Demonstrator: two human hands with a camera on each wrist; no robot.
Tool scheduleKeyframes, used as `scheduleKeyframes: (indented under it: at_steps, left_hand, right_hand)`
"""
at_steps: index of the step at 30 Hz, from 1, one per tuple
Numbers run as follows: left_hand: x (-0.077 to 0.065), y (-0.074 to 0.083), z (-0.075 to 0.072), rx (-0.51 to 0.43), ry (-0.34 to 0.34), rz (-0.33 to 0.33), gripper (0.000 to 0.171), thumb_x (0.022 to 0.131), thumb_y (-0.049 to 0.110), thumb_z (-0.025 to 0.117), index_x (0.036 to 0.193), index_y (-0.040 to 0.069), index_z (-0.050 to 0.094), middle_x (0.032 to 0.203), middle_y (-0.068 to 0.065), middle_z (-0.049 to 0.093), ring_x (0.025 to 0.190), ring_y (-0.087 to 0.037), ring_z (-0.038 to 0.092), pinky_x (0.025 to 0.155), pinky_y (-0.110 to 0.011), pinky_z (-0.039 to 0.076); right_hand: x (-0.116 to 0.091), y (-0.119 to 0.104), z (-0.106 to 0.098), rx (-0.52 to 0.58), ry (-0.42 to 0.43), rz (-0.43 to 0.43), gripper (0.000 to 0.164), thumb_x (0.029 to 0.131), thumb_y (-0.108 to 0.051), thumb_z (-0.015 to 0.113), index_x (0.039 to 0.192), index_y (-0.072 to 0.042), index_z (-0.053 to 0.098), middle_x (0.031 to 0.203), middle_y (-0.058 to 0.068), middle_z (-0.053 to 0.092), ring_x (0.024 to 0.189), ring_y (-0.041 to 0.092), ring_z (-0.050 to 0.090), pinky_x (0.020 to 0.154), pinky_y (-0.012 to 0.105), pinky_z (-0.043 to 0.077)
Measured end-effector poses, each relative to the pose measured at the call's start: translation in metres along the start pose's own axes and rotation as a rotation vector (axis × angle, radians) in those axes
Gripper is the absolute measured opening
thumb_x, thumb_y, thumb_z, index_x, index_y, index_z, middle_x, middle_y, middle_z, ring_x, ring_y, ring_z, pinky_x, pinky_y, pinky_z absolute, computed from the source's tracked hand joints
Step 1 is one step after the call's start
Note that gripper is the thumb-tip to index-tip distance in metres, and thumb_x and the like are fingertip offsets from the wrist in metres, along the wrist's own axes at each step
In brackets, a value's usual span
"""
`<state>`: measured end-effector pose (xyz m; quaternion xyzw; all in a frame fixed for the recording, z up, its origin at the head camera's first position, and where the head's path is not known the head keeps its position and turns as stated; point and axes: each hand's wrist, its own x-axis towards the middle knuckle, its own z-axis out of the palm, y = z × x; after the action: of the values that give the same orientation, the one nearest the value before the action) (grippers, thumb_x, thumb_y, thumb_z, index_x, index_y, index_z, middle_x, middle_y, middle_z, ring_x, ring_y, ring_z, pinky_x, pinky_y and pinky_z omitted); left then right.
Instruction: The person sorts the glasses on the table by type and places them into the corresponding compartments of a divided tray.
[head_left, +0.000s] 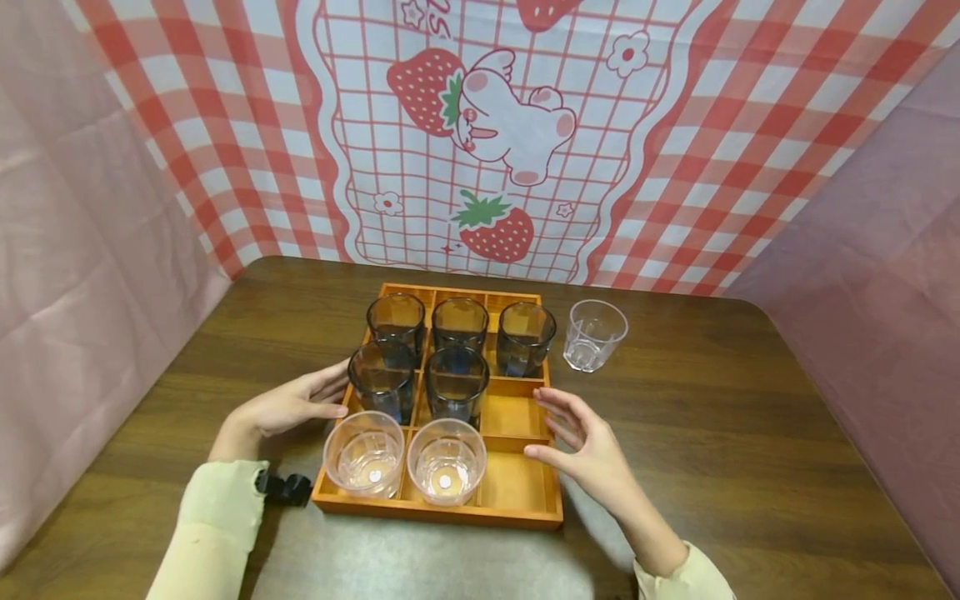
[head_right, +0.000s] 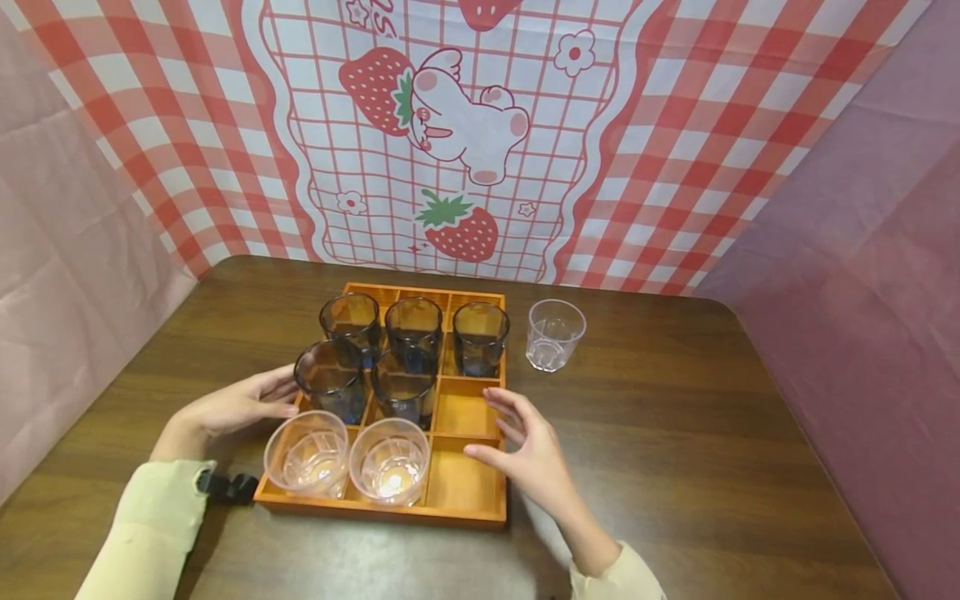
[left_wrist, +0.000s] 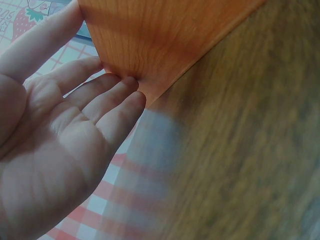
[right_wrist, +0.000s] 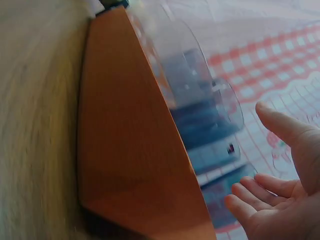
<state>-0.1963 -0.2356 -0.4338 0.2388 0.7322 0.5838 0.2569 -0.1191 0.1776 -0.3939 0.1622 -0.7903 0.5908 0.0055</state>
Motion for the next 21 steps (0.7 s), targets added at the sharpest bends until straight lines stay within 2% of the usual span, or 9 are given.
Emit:
scheduleKeyframes:
  at_steps: [4,9,13,16,18,21]
  left_hand:
    - [0.000,-0.001,0.000,0.004,0.004,-0.005,0.087,0.094,0.012,0.061,0.155,-0.001,0.000,0.160,-0.026,0.001,0.146,-0.044,0.001,0.101,-0.005,0.034]
    - [0.000,-0.001,0.000,0.000,0.007,-0.007,0.087,0.094,0.011,0.061,0.155,-0.001,0.001,0.160,-0.027,0.002,0.146,-0.045,0.001,0.101,-0.006,0.034]
    - [-0.001,-0.001,0.000,-0.006,0.004,-0.007,0.087,0.093,0.011,0.061,0.154,-0.002,0.000,0.160,-0.028,0.002,0.145,-0.045,0.001,0.101,-0.006,0.036]
    - [-0.001,0.000,0.000,-0.003,0.002,-0.008,0.087,0.094,0.011,0.061,0.154,-0.002,0.000,0.160,-0.027,0.002,0.145,-0.045,0.001,0.101,-0.007,0.037]
    - [-0.001,-0.001,0.000,-0.001,0.001,-0.008,0.087,0.094,0.011,0.061,0.154,-0.001,0.000,0.160,-0.027,0.002,0.145,-0.045,0.001,0.101,-0.006,0.037]
    - [-0.001,-0.001,0.000,0.002,0.002,-0.002,0.087,0.094,0.011,0.061,0.154,-0.001,0.001,0.160,-0.027,0.002,0.145,-0.045,0.001,0.101,-0.006,0.036]
  right_hand:
    - [-0.001,0.003,-0.012,-0.001,0.090,0.044,0.064,0.077,0.006,0.075,0.134,0.009,0.047,0.139,0.028,0.051,0.115,-0.011,0.053,0.098,0.012,0.046]
    - [0.000,0.007,-0.023,0.014,0.230,0.096,0.058,0.080,0.007,0.072,0.133,0.009,0.048,0.136,0.026,0.053,0.111,-0.012,0.056,0.097,0.011,0.047]
    - [0.003,0.011,-0.030,0.039,0.372,0.155,0.055,0.082,0.005,0.071,0.133,0.006,0.049,0.126,0.003,0.061,0.108,-0.011,0.058,0.096,0.011,0.047]
    - [0.007,0.017,-0.033,0.066,0.474,0.197,0.054,0.083,0.004,0.071,0.133,0.004,0.050,0.119,-0.009,0.060,0.107,-0.010,0.058,0.095,0.010,0.047]
    - [0.009,0.020,-0.034,0.077,0.525,0.211,0.055,0.083,0.004,0.070,0.134,0.003,0.050,0.123,-0.005,0.060,0.107,-0.010,0.057,0.095,0.008,0.047]
    - [0.014,0.025,-0.036,0.086,0.584,0.222,0.057,0.084,0.004,0.070,0.136,0.003,0.048,0.133,0.010,0.057,0.109,-0.009,0.056,0.095,0.008,0.046]
